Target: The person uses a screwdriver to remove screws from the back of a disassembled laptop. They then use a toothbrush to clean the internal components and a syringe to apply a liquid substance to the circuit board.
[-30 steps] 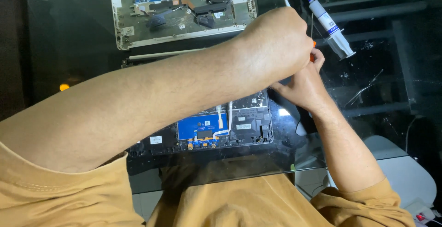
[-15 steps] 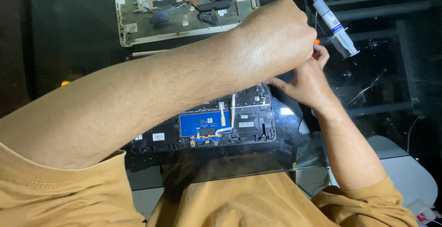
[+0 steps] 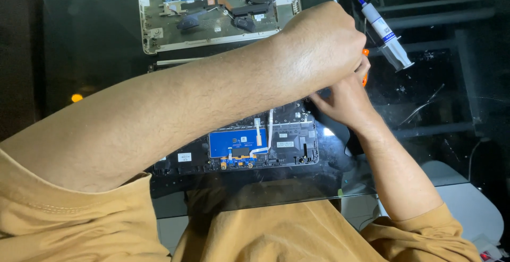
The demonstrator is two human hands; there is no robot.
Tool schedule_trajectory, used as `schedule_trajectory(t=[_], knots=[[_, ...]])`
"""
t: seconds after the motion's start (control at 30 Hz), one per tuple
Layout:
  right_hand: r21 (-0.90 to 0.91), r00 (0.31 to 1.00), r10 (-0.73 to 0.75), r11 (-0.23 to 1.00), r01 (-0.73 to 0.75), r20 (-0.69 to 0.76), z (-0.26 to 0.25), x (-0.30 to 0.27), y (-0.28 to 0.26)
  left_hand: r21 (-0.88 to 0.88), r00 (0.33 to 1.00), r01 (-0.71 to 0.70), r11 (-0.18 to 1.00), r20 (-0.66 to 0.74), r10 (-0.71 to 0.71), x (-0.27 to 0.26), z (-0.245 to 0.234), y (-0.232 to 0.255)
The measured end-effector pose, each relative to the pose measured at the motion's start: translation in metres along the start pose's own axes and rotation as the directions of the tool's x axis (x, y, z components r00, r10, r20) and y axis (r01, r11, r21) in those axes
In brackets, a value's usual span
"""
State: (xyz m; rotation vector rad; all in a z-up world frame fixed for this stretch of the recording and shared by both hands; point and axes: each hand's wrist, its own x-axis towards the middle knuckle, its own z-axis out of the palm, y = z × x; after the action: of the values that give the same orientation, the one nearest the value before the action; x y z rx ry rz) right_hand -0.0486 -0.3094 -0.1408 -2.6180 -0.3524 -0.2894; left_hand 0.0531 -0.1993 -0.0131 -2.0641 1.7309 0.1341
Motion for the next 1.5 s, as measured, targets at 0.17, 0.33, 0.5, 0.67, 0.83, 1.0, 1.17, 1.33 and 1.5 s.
schedule_trajectory(t=[0.17, 0.33, 0.5, 0.67, 0.83, 1.0, 1.17, 1.33, 1.5], knots=[[0.063, 1.0, 0.01, 0.998, -0.009, -0.022, 0.004, 0.008, -0.008, 0.064, 0.996, 0.004, 0.998, 0.09, -0.01, -0.023, -0.027, 0.001], [0.078, 0.999, 0.04, 0.996, -0.039, -0.011, 0.006, 0.011, -0.01, 0.043, 0.992, -0.001, 0.999, 0.124, -0.004, -0.017, -0.028, 0.003], [0.113, 0.995, 0.071, 0.991, -0.078, 0.065, -0.004, 0.017, -0.029, 0.039, 0.984, 0.005, 0.999, 0.18, -0.012, 0.003, -0.017, 0.002], [0.071, 0.999, 0.033, 0.997, -0.036, 0.041, 0.0, 0.016, -0.024, -0.02, 0.999, 0.054, 0.998, 0.003, -0.054, 0.046, 0.024, 0.001], [0.087, 1.0, 0.01, 0.996, -0.012, 0.018, 0.0, 0.017, -0.023, 0.42, 0.817, 0.571, 0.706, -0.375, -0.438, 0.082, 0.06, 0.038], [0.103, 0.998, 0.021, 0.994, -0.026, 0.056, -0.003, 0.018, -0.027, 0.116, 0.98, 0.188, 0.975, -0.082, -0.179, 0.039, 0.013, 0.023], [0.114, 0.996, 0.029, 0.993, -0.038, 0.085, -0.008, 0.02, -0.033, 0.161, 0.878, 0.459, 0.874, -0.23, -0.419, 0.08, 0.047, 0.027], [0.126, 0.992, 0.032, 0.991, -0.048, 0.122, -0.01, 0.022, -0.038, 0.381, 0.593, 0.801, 0.462, -0.392, -0.704, 0.073, 0.055, 0.06], [0.14, 0.986, 0.045, 0.988, -0.067, 0.16, -0.009, 0.021, -0.041, 0.29, 0.829, 0.559, 0.777, -0.206, -0.52, 0.057, 0.033, 0.044]])
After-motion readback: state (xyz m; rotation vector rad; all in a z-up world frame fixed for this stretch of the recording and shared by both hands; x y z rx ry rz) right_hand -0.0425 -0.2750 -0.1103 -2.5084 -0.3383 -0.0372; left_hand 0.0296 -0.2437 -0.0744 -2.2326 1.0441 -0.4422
